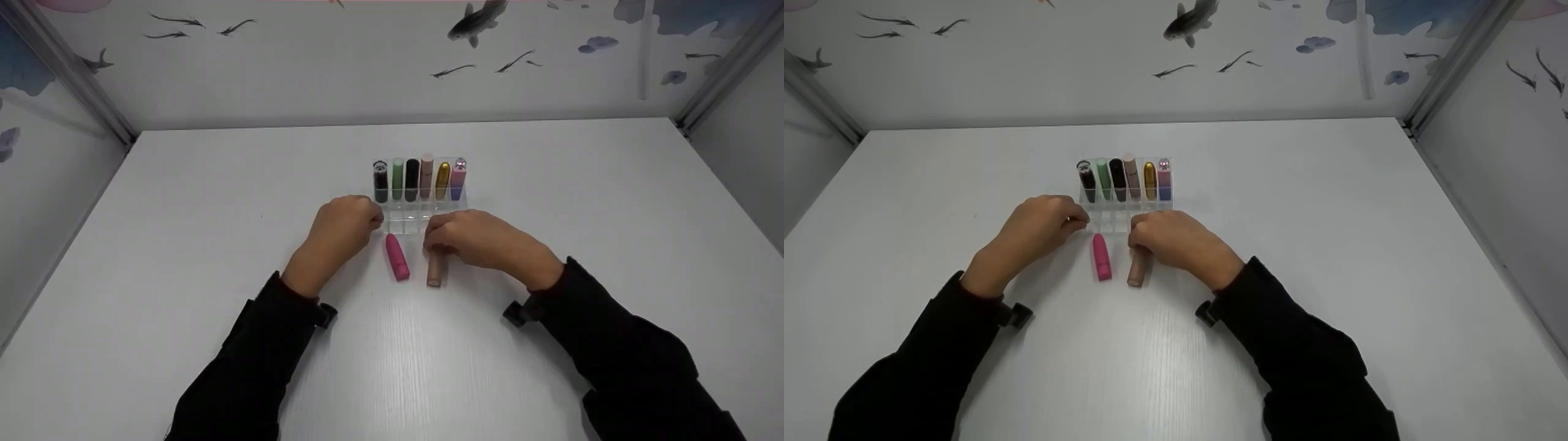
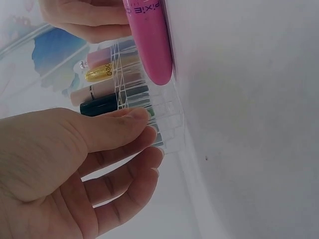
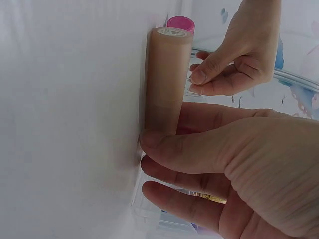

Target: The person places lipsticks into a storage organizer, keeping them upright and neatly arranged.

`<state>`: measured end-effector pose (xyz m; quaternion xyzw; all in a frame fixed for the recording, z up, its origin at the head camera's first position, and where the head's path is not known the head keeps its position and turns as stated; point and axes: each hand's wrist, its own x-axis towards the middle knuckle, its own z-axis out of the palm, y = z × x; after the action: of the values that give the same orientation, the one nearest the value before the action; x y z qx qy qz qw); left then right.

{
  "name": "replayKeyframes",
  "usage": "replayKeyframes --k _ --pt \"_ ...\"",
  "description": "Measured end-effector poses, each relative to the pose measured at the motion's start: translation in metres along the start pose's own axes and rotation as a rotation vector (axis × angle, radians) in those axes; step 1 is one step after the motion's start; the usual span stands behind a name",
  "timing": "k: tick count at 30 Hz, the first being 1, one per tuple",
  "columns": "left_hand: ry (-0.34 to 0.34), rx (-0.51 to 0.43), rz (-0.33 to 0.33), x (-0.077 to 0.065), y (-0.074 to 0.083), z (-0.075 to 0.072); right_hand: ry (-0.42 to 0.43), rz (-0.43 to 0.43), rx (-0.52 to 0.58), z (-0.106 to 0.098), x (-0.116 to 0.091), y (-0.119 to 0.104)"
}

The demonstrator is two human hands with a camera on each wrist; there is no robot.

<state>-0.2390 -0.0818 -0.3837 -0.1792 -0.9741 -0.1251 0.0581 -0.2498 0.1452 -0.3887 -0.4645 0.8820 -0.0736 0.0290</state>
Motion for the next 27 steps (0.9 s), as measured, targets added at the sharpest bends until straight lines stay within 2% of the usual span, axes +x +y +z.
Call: replayKeyframes --k 5,19,27 --pt "0.020 -0.003 0.012 -0.0004 -0.0007 0.0006 0.003 -0.009 -0.006 -0.0002 -0.0003 0.0017" --pt "-0.001 0.012 0.000 0.0007 -0.0007 0.0011 0.002 -0.008 -0.031 -0.0011 -0.0002 0.0023" --pt "-0.004 0.011 0.004 0.0012 -0.0008 0.0001 0.025 0.008 0.008 -0.0018 -0.0008 0.0039"
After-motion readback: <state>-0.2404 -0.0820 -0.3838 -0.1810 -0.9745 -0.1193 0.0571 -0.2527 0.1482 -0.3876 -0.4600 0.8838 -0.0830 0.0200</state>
